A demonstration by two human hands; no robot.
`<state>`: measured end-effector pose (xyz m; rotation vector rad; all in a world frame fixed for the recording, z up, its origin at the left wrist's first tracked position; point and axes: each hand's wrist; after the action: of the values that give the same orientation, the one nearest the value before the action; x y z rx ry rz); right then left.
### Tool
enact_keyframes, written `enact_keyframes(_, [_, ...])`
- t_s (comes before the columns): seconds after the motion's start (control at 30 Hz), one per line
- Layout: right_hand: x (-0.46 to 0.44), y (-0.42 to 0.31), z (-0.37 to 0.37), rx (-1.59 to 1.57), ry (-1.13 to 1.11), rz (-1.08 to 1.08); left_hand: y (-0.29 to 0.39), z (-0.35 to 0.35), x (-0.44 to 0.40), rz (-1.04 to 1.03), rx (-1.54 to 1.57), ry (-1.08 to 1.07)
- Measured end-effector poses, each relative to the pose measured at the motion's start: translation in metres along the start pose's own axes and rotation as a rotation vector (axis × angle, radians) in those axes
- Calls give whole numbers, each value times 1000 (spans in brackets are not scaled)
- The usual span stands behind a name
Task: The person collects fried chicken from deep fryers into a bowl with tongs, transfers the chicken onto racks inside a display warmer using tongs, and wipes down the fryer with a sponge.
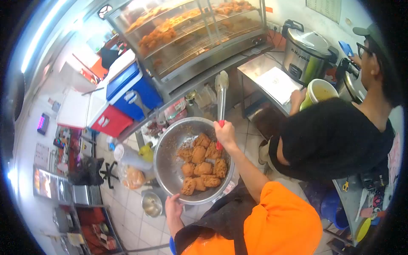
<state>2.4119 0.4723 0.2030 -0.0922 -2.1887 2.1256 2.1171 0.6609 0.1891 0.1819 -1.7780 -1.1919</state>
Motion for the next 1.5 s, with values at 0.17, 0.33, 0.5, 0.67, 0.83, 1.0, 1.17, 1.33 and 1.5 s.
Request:
enact_keyframes(0.17, [-166,24,-1,57,39,31,35,-123,-115,-101,-177,-76])
enact_keyframes(0.33, [-344,60,27,63,271,10,86,-286,-203,-237,-294,-82])
enact_keyframes(0.5, [-487,72,88,33,382,2,113,-434,-304,-258,-364,-269])
enact_keyframes(0.67, [-593,62,142,165,413,-11,122,-558,-350,-165,-384,-389])
enact_keyframes(0.83, [-664,7,183,325,348,-60,121,-615,-356,-219,-500,-375])
enact_keyframes(1.0, [-758,-15,209,439,441,47,137,-631,-378,-201,-617,-378])
enact_keyframes(1.17, [-788,-44,221,660,482,84,137,-634,-382,-196,-648,-417])
enact_keyframes(1.33, [-804,-31,241,705,395,152,136,-636,-383,-192,-654,-441])
enact_keyframes(1.5, [-788,-11,247,688,312,210,146,-643,-362,-200,-662,-513])
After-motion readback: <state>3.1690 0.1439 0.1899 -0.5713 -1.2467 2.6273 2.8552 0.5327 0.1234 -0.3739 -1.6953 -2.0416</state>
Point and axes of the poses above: each hand's wrist, its own x-axis away from the middle knuckle, its own z-axis out of the back of the hand, y = z × x, and after that the axes turned 13 degrees about -x, right-handed
